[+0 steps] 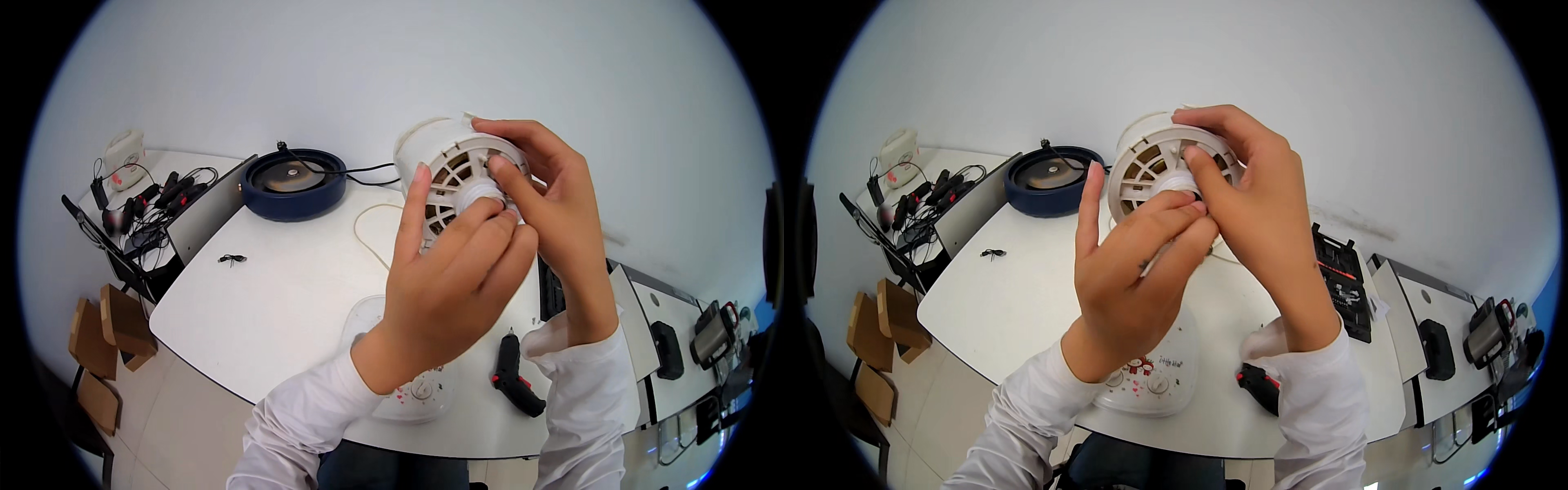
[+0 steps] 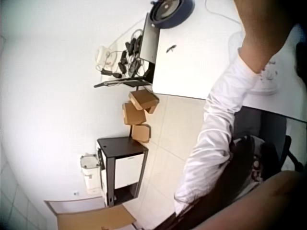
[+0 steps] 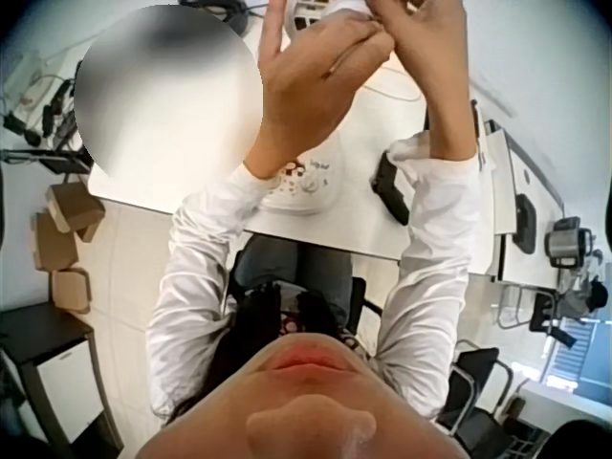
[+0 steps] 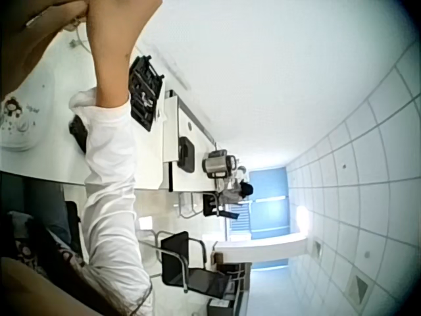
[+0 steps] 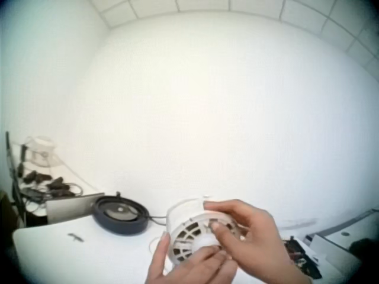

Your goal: The person assembles a white electric motor housing by inserting and tightening multiple screws with a cordless electric screwdriver. They repeatedly rotate the housing to access different screw locations and secure the components together.

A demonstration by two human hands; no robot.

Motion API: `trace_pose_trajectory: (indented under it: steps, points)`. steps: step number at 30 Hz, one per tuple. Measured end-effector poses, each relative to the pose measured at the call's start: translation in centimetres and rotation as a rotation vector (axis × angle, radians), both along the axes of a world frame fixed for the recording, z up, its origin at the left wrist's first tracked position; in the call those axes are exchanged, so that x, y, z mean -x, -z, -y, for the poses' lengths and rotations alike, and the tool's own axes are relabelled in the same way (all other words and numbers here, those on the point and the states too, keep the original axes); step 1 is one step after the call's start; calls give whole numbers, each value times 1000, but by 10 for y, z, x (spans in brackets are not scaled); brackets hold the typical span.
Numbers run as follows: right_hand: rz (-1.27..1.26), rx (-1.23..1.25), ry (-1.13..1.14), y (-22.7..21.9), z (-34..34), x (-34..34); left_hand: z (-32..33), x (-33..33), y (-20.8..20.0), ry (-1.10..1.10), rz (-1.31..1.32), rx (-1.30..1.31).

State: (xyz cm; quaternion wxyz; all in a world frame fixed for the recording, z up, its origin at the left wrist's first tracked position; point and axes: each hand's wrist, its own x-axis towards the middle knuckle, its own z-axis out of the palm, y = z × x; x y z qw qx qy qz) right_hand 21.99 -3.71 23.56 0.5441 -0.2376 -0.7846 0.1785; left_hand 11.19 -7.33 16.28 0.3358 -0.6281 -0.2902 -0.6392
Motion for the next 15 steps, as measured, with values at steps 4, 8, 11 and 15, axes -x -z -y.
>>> trace_pose_trajectory:
  steps: [4, 8, 11, 15]
  points:
    - [40, 13, 34, -4, -2, -3, 0, -1, -2, 16, -29, 11]
    - [4, 28, -40, 0, -8, -5, 1, 1, -3, -33, -47, 7]
    - [2, 90, -111, -2, -9, -10, 2, 4, -3, -70, -63, 25]
    - [28, 100, -171, -1, -13, -18, 2, 4, -5, -130, -87, -27]
